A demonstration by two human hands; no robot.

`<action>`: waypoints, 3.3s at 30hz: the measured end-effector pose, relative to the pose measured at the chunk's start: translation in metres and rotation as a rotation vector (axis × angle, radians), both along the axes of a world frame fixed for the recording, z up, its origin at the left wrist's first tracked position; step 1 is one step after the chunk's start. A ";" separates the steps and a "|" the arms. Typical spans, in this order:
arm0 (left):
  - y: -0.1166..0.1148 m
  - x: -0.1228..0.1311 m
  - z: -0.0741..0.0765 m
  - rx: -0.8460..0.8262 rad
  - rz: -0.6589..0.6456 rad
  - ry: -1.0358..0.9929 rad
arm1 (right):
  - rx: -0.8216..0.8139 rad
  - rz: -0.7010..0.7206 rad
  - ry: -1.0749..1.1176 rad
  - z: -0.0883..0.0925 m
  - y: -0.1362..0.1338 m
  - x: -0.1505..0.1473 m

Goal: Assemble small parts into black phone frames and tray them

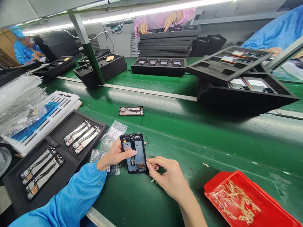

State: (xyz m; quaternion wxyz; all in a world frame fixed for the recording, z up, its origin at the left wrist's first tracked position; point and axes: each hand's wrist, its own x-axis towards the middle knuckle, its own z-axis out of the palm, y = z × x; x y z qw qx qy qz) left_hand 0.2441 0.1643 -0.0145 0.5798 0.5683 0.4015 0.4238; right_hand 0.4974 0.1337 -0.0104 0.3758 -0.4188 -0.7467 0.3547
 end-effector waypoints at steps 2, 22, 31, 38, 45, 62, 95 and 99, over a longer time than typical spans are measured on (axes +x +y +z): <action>0.000 0.001 -0.001 0.014 0.005 -0.001 | -0.010 -0.010 -0.006 -0.001 0.000 -0.001; 0.000 0.004 -0.006 0.007 -0.010 -0.029 | -0.194 -0.001 0.023 0.002 -0.003 -0.013; 0.000 0.008 -0.004 0.080 0.026 0.032 | 0.096 -0.202 -0.098 -0.009 -0.009 -0.029; -0.006 0.024 -0.014 0.077 0.231 0.040 | 0.292 -0.416 -0.154 -0.022 -0.012 -0.035; -0.005 0.030 -0.014 -0.023 0.361 -0.096 | 0.375 -0.422 -0.123 -0.018 -0.009 -0.034; 0.004 0.010 -0.009 -0.047 0.285 -0.230 | -0.034 -0.185 0.140 -0.009 -0.004 -0.023; 0.008 0.008 -0.011 -0.035 0.357 -0.307 | -0.361 -0.189 0.488 -0.012 0.000 -0.021; 0.009 0.007 -0.011 -0.033 0.368 -0.306 | -0.285 -0.135 0.464 -0.013 -0.001 -0.019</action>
